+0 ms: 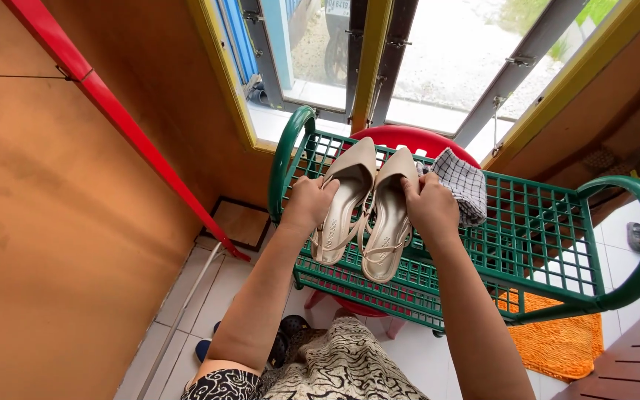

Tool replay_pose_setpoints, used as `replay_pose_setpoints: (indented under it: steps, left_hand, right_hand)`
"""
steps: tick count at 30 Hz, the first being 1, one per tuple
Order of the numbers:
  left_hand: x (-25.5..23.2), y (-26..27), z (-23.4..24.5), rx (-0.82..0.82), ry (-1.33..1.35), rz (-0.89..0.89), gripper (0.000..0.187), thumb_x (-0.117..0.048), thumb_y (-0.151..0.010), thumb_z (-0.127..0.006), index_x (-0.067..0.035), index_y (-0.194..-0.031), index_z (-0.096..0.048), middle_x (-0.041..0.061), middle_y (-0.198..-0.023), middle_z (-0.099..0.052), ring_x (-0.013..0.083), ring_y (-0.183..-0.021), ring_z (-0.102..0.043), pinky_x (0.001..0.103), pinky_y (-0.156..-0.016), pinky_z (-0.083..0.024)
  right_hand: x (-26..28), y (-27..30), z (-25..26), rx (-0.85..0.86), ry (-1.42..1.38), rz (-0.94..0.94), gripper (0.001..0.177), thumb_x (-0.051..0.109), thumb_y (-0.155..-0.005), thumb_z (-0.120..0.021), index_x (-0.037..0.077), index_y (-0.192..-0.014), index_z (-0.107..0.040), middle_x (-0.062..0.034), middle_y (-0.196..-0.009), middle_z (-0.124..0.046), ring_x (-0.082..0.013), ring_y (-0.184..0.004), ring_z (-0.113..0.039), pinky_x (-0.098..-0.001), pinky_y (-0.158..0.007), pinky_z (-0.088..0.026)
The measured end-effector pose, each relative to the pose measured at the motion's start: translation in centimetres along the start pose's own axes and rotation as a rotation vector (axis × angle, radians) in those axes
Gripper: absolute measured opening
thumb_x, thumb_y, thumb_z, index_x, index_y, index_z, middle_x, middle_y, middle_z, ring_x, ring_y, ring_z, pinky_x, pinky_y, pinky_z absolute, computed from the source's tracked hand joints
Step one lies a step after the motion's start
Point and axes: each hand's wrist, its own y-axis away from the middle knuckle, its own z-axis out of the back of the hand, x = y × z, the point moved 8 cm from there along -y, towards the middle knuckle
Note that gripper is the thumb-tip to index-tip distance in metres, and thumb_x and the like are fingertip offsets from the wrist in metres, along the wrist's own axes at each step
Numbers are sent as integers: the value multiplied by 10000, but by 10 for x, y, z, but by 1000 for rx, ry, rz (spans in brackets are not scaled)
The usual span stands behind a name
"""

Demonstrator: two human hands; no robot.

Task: Wiping a pair of beige high-heeled shoes with a cloth and organizing them on a rack.

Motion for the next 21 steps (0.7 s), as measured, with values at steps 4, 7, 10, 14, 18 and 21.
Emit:
replay_pose_setpoints:
  steps: [4, 7, 10, 14, 18, 21]
  left_hand:
    - [-13, 12, 11, -46, -94, -19, 810, -694, -879, -532, -93, -1418, -596, 154, -1294, -598, 310, -1242, -606, 460, -970, -545]
    - [-18, 13, 16, -30, -99, -14, 744, -595, -911, -526, -80, -1447, -556, 177, -1310, -622, 340, -1248, -610, 476, -1014, -520]
    - [-15, 11, 16, -41, -47, -75, 703, -563, -929, -549, -81, -1441, -566, 178, -1209, -655, 346, -1187, -643, 448, -984, -538]
    - [-30, 37, 32, -51, 63, -147, 717, -487, -898, -637, -45, -1452, -529, 224, -1068, -674, 381, -1115, -656, 466, -968, -529]
    - [-19, 49, 35, -40, 272, -222, 655, -394, -854, -734, -18, -1335, -498, 285, -1066, -683, 369, -970, -726, 447, -871, -569]
    - [-18, 63, 32, 113, 256, -273, 481, -458, -980, -548, -68, -1230, -417, 326, -1136, -643, 449, -1091, -670, 526, -944, -524]
  right_hand:
    - [4, 3, 6, 5, -17, 21, 486, 516, -1018, -570, 63, -1176, -653, -261, -1005, -734, -469, -1026, -699, -539, -868, -541]
    - [14, 9, 14, 37, -31, 43, 511, 472, -1020, -562, 76, -1339, -613, -250, -1160, -725, -458, -1097, -681, -556, -912, -530]
    - [19, 12, 19, 58, -1, 63, 511, 445, -1025, -551, 87, -1386, -601, -241, -1221, -712, -467, -1124, -668, -569, -919, -524]
    - [20, 16, 17, 52, 36, 46, 491, 461, -1037, -533, 130, -1386, -628, -237, -1166, -732, -454, -1100, -683, -557, -913, -532]
    - [27, 18, 25, 7, 25, 74, 481, 410, -1027, -560, 201, -1460, -561, -320, -1133, -707, -530, -1076, -664, -605, -914, -509]
    - [14, 7, 13, -40, -19, 115, 326, 385, -1023, -589, 229, -1308, -616, -260, -1161, -712, -526, -1049, -670, -590, -898, -515]
